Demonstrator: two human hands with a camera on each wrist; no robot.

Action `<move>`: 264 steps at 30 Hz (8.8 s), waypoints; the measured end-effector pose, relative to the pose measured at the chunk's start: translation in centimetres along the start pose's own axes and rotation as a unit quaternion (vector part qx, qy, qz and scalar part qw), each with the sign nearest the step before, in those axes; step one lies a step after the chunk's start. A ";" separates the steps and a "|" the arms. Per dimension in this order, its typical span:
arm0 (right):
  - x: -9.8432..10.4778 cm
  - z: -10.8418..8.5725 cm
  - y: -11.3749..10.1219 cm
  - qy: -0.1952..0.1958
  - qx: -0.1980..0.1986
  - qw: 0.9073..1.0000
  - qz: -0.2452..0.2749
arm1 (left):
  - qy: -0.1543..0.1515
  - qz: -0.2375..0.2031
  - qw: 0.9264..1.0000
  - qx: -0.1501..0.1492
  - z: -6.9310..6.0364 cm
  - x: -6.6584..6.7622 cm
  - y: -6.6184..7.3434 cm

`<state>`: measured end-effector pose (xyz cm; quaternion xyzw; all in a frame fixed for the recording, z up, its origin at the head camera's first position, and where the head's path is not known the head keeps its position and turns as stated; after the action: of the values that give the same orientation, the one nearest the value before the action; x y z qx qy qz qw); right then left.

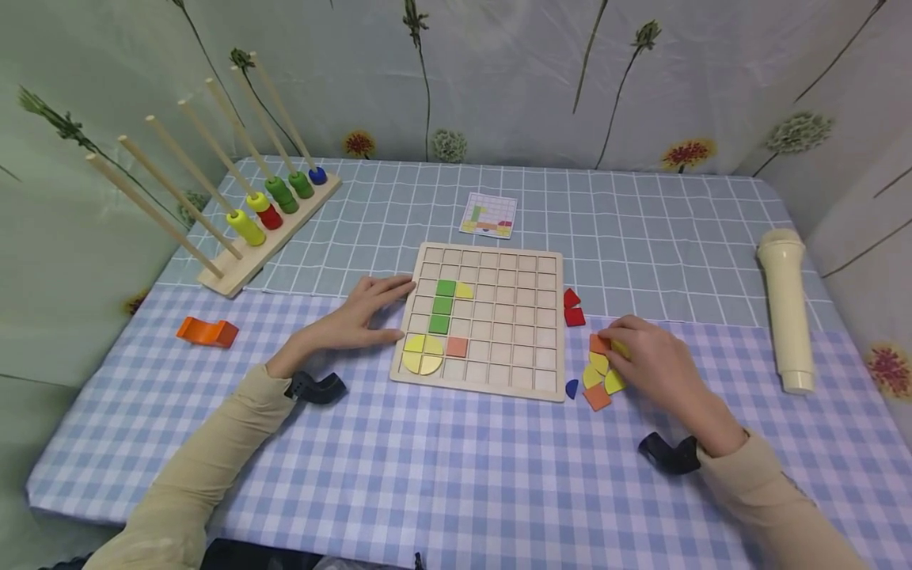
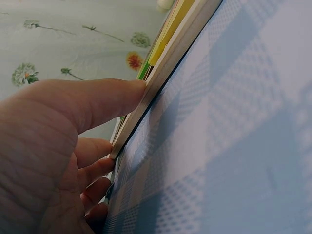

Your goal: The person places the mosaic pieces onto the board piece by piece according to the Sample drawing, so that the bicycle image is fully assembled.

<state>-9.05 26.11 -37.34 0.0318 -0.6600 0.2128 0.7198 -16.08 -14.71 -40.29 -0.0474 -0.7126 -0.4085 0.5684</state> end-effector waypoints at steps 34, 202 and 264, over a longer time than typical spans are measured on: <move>-1.0 1.6 -5.1 0.081 0.139 0.986 0.046 | -0.001 0.003 1.000 0.005 0.1 0.0 0.0; -2.0 4.0 -8.0 -0.002 0.157 0.987 0.032 | -0.002 -0.003 1.000 0.001 0.0 0.2 0.2; -0.2 -0.1 -4.7 -0.057 0.044 0.997 0.002 | 0.023 0.005 1.000 0.002 -0.3 -0.4 0.5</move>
<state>-7.29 21.85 -36.50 0.0744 -0.6902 0.2410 0.6783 -15.47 -14.42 -40.36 -0.0407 -0.7000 -0.4048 0.5869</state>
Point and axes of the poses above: each hand's wrist, its own z-axis towards the middle knuckle, its own x-axis out of the back of the hand, y = z × x, the point moved 1 cm from there along z, towards the middle knuckle
